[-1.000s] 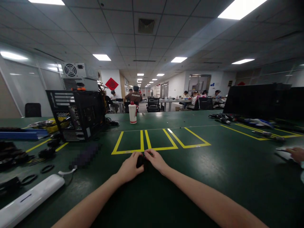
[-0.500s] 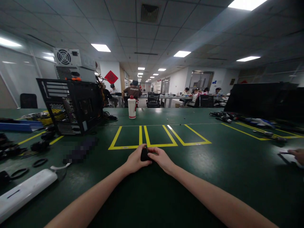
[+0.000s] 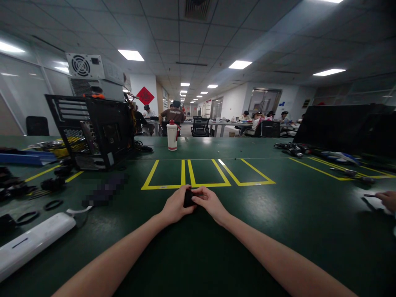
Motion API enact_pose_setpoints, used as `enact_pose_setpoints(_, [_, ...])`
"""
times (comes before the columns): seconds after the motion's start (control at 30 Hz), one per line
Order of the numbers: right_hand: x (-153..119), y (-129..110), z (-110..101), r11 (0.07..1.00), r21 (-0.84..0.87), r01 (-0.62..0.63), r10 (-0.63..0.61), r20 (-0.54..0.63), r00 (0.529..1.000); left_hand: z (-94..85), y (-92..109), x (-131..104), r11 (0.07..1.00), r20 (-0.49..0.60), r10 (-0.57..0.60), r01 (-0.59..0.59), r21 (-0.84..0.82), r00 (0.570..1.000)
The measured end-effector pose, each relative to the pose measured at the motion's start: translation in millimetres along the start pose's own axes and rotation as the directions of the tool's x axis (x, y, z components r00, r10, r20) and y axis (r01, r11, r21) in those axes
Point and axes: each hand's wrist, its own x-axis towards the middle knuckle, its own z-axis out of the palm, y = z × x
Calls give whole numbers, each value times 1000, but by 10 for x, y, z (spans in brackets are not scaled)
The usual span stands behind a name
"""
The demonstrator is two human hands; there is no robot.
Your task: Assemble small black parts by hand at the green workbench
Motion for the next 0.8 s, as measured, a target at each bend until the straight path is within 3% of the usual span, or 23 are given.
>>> enact_pose_setpoints(0.17, [38, 107, -19, 999, -35, -13, 13, 4, 1000, 15, -19, 7, 1000, -4, -18, 18, 6, 1000])
enact_pose_setpoints(0.33, [-5, 66, -30, 999, -41, -15, 18, 54, 998, -44, 44, -12, 999, 36, -38, 38, -9, 999])
enact_pose_setpoints(0.6, [24, 92, 43, 997, -77, -27, 22, -67, 998, -21, 24, -22, 998, -7, 32, -32, 46, 999])
enact_pose_setpoints(0.8, [-23, 76, 49, 1000, 22, -5, 4, 18, 1000, -20, 3, -33, 996, -15, 74, -73, 56, 997])
